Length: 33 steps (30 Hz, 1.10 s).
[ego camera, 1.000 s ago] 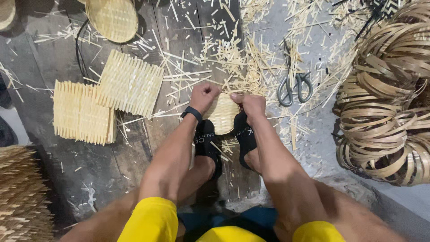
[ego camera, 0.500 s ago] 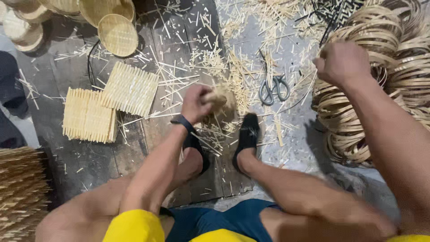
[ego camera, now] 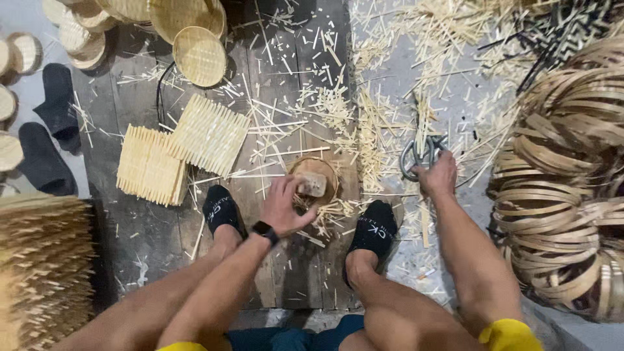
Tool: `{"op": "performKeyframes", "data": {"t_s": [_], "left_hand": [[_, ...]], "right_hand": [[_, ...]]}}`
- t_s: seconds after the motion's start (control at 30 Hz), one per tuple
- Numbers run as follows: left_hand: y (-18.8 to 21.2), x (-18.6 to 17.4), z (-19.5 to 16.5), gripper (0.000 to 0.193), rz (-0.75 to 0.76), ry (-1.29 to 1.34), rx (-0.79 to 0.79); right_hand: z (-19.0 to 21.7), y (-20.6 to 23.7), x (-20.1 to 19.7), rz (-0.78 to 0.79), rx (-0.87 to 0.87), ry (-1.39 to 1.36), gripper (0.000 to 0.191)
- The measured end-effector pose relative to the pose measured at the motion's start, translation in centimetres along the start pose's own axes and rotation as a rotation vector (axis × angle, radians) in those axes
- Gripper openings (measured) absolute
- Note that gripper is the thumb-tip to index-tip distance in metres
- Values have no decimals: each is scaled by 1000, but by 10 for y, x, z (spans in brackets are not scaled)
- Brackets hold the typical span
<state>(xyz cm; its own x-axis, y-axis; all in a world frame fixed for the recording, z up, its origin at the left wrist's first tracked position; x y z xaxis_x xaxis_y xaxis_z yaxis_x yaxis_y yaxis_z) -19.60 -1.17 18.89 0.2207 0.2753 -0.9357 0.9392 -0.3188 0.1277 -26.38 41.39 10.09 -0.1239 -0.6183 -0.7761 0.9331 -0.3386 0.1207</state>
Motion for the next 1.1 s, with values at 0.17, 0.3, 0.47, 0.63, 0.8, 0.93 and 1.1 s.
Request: {"op": "performKeyframes", "data": {"t_s": [0.17,0.3,0.47,0.63,0.8,0.93,1.1], "left_hand": [[-31,23,-11,117,-63,130,-507],[-59,19,-14,102,-269,207,-295],[-73,28,-23,112,-196,202,21],[-77,27,-24,115,21,86,-19],[-51,3,-37,102,-350,343,-324],[-47,4,-40,86,-408,286,-289],[-51,7,-29,81,-352,336,-274]], "right_hand": [[-14,-19,51,439,409,-275,52],[28,13,53,623,620,-1218,43],[51,62,23,457,393,-456,43],[118,67,4,321,-384,171,51],[148,65,28,243,-552,311,60],[135,55,51,365,-465,431,48],[124,43,42,442,-464,431,35]]}}
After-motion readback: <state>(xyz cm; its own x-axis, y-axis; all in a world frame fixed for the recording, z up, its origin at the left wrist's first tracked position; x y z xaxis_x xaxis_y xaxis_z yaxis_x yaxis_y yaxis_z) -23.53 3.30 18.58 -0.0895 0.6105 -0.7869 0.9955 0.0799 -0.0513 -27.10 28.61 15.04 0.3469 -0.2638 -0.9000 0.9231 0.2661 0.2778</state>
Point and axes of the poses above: each hand's wrist, its own y-axis away from the middle knuckle, its own x-axis out of the palm, z = x × y, the point moved 8 cm from there along -y, towards the middle knuckle, and after that the axes turned 11 degrees about -y, right-handed, at the moved point
